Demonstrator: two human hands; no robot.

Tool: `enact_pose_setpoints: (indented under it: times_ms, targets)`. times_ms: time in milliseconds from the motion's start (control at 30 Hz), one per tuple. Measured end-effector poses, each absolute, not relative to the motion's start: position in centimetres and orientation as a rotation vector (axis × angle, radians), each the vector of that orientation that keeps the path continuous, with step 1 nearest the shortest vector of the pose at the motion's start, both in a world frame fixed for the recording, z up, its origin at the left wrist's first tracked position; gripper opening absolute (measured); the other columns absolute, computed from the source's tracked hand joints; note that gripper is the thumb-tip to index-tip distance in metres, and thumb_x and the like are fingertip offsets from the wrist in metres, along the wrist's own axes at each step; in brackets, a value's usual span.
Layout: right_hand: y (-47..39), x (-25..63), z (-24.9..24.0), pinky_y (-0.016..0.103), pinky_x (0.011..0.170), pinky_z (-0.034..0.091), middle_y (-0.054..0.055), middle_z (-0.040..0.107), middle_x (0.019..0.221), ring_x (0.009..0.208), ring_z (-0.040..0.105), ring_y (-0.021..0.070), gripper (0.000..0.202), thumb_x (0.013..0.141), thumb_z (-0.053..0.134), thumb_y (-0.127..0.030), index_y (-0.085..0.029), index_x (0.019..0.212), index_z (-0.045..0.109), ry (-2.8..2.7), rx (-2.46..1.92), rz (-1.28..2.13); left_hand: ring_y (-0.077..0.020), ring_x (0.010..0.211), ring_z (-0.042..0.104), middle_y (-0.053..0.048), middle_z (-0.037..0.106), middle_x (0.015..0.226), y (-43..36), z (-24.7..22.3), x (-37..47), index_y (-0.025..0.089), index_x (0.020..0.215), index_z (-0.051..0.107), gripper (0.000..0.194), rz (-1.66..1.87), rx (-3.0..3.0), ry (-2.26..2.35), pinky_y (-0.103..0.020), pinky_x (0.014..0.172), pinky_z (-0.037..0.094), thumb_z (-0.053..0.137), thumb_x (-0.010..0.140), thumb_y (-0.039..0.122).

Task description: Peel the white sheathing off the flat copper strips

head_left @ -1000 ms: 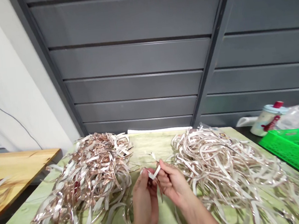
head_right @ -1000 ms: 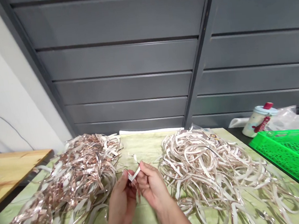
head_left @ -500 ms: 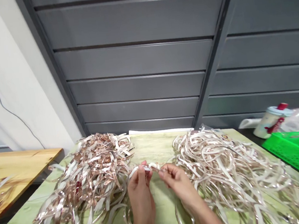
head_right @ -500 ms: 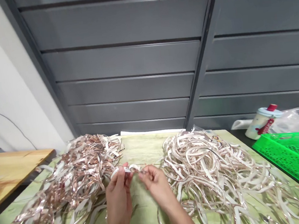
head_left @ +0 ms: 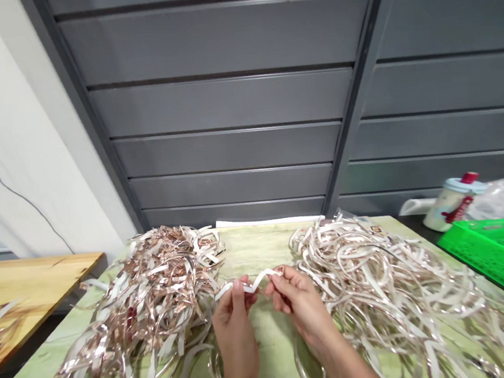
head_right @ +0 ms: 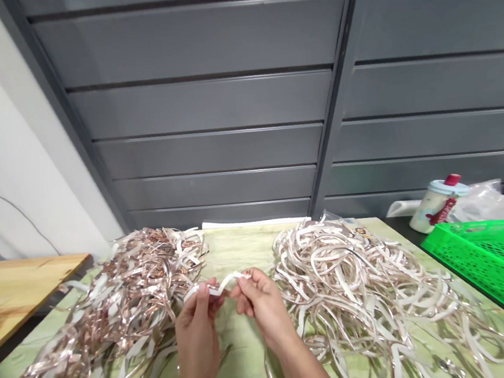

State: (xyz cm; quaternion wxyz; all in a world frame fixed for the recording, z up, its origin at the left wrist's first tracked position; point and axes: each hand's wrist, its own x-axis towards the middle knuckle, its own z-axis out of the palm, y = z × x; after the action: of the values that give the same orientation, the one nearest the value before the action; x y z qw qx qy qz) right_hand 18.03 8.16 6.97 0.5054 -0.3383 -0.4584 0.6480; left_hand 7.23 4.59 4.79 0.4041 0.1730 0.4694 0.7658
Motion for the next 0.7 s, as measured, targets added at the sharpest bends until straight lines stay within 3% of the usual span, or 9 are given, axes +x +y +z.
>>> enact_pose_setpoints:
  times_ms: [67,167,300,400,500,600,700]
  targets:
    - [8.5,18.5,6.8,0.017,0.044,0.038,0.004,0.071,0.077,0.051,0.056,0.0078,0.020,0.076,0.076,-0.025,-0.015,0.088,0.064,-0.905,-0.789,1.595,-0.0154,0.068,0.064,-0.007,0.074,0.085,4.7,4.6,7.2,0.014,0.086,0.076,0.037,1.930,0.430,1.170,-0.028,0.069,0.053,0.076,0.072,0.048]
    - [8.9,19.1,6.5,0.017,0.053,0.050,0.008,0.074,0.097,0.075,0.071,0.0156,0.048,0.064,0.079,-0.005,-0.018,0.106,0.063,-0.674,-0.730,1.588,-0.0151,0.072,0.065,-0.007,0.074,0.086,4.7,4.5,7.3,0.014,0.085,0.075,0.033,1.920,0.420,1.102,-0.028,0.074,0.054,0.075,0.075,0.045]
    - [9.9,21.1,7.0,0.020,0.061,0.058,0.013,0.072,0.107,0.097,0.071,0.0226,0.049,0.061,0.068,0.008,-0.016,0.104,0.064,-0.509,-0.654,1.663,-0.0154,0.076,0.067,-0.008,0.074,0.091,4.8,4.7,7.3,0.014,0.079,0.075,0.030,1.948,0.386,1.063,-0.028,0.075,0.055,0.077,0.073,0.043]
    - [10.8,23.1,7.6,0.027,0.064,0.061,0.014,0.070,0.110,0.092,0.071,0.0236,0.046,0.062,0.065,0.006,-0.015,0.102,0.064,-0.427,-0.611,1.759,-0.0146,0.072,0.066,-0.007,0.074,0.089,4.9,4.6,7.1,0.014,0.080,0.075,0.032,1.970,0.364,1.080,-0.028,0.072,0.056,0.078,0.071,0.044]
    - [10.9,24.0,7.8,0.022,0.052,0.055,0.009,0.071,0.096,0.072,0.068,0.0167,0.033,0.067,0.071,-0.002,-0.016,0.096,0.067,-0.470,-0.625,1.714,-0.0151,0.072,0.067,-0.009,0.074,0.095,5.1,4.5,6.9,0.014,0.083,0.075,0.033,1.982,0.371,1.127,-0.029,0.073,0.057,0.077,0.072,0.046]
    - [9.7,23.1,7.5,0.021,0.049,0.045,0.000,0.063,0.071,0.058,0.055,0.0110,0.012,0.075,0.076,-0.019,-0.018,0.083,0.068,-0.756,-0.700,1.578,-0.0169,0.076,0.068,-0.009,0.075,0.094,5.0,4.7,7.2,0.014,0.081,0.076,0.034,1.979,0.414,1.146,-0.031,0.076,0.057,0.076,0.072,0.047]
    - [7.8,20.8,7.0,0.025,0.059,0.042,-0.001,0.059,0.069,0.062,0.050,0.0123,0.014,0.082,0.072,-0.031,-0.018,0.080,0.067,-1.250,-0.865,1.360,-0.0188,0.080,0.068,-0.009,0.075,0.098,4.8,5.1,7.8,0.015,0.079,0.076,0.035,1.962,0.451,1.138,-0.032,0.078,0.056,0.075,0.073,0.049]
